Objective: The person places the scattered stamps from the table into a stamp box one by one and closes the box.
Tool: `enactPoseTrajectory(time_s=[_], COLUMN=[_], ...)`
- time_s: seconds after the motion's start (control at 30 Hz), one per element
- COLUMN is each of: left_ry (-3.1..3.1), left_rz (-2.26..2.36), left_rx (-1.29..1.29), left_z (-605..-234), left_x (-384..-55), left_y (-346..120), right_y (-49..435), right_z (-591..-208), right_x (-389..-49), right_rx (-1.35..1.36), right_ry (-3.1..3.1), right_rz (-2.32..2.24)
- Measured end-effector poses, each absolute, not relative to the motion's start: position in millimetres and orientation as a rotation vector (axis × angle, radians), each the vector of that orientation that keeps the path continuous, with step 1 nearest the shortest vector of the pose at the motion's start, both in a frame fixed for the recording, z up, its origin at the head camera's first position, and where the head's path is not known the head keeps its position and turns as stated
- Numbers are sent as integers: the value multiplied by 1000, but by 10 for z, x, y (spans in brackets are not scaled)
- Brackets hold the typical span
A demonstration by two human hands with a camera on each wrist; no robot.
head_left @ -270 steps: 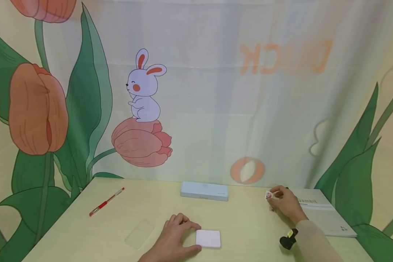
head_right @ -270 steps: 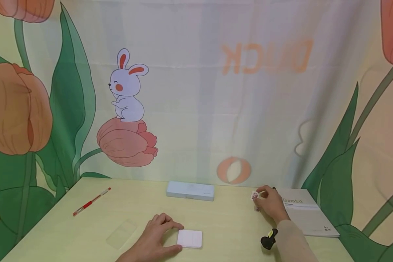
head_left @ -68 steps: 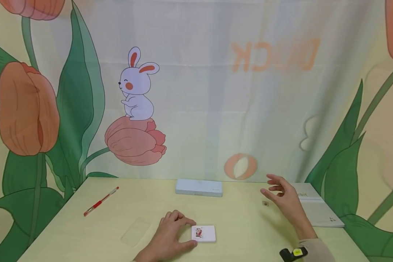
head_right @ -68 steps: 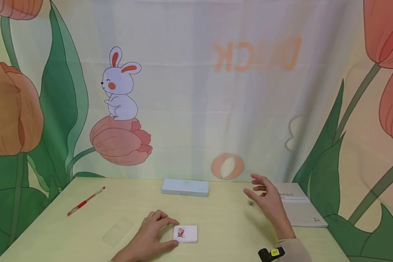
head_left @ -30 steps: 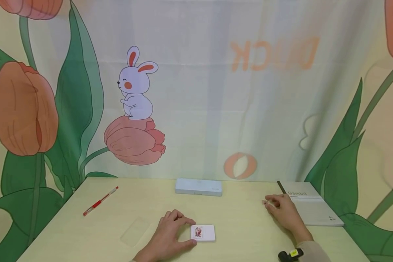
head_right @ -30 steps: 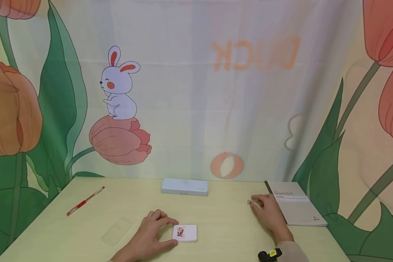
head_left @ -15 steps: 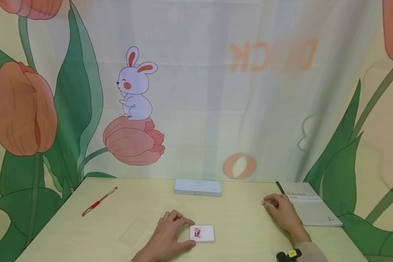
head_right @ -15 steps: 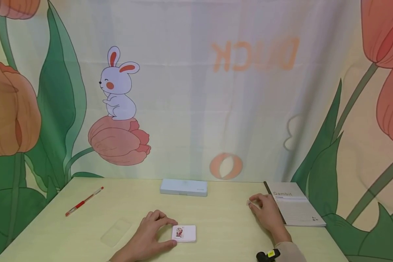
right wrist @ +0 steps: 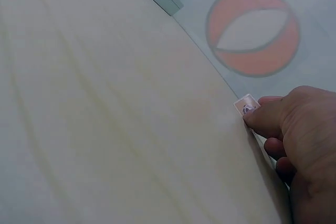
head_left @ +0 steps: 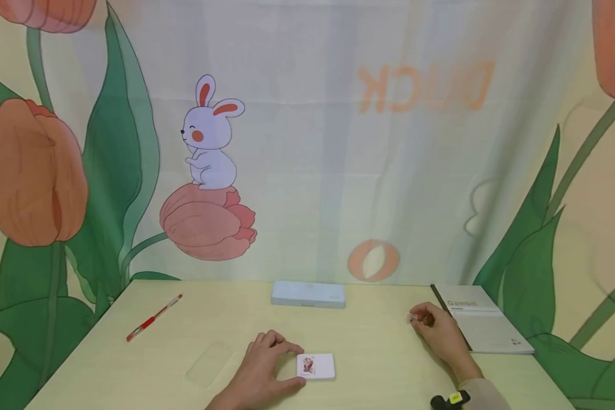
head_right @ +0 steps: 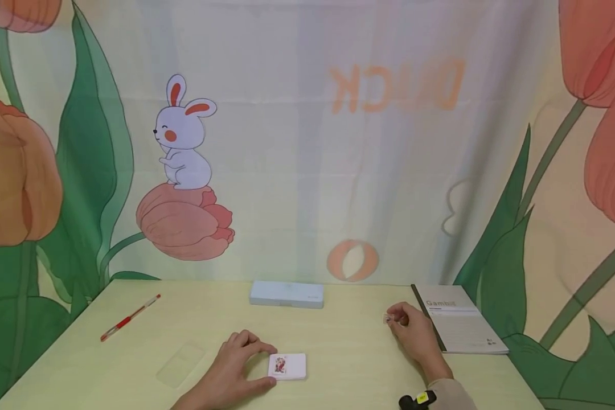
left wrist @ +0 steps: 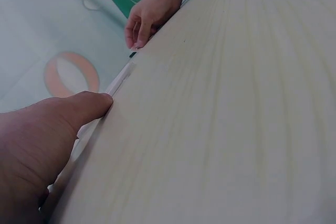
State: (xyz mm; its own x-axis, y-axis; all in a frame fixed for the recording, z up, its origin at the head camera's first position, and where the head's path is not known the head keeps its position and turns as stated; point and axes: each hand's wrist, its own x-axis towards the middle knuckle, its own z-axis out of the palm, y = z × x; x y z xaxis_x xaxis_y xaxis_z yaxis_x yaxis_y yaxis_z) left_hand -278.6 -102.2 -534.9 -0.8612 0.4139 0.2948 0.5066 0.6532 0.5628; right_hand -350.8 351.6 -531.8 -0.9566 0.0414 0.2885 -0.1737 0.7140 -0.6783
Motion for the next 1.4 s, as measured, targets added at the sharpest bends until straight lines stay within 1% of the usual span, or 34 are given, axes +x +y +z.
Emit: enactPoseTrajectory(time_s=[0.27,0.5,0.83,1.13,1.4], left_ry=[-2714,-2728,-2722,-2732,-2731], left_rz=[-981,-988,-987,-984,-992], left_rx=[-775,-768,-766,-761,-758], left_z=[-5391,-5377,-5365,-5353,-5347], left_x=[-2766,-2772,-2770,-2775,-2771], left_y=[-1026,-1018,-1014,-1022,-1021], right_y=[3502,3492,3434,3181,2987], right_z=[-5350,-5335,-5299,-5168,-5065], right_x=[-3508,-3529,-3517,-3482,-3478], right_rx=[25,-27,30,78,194], right_ry=[-2572,-2477,-2424,-2367,-2335], right_rz=[1139,1314,1477,1641,1743])
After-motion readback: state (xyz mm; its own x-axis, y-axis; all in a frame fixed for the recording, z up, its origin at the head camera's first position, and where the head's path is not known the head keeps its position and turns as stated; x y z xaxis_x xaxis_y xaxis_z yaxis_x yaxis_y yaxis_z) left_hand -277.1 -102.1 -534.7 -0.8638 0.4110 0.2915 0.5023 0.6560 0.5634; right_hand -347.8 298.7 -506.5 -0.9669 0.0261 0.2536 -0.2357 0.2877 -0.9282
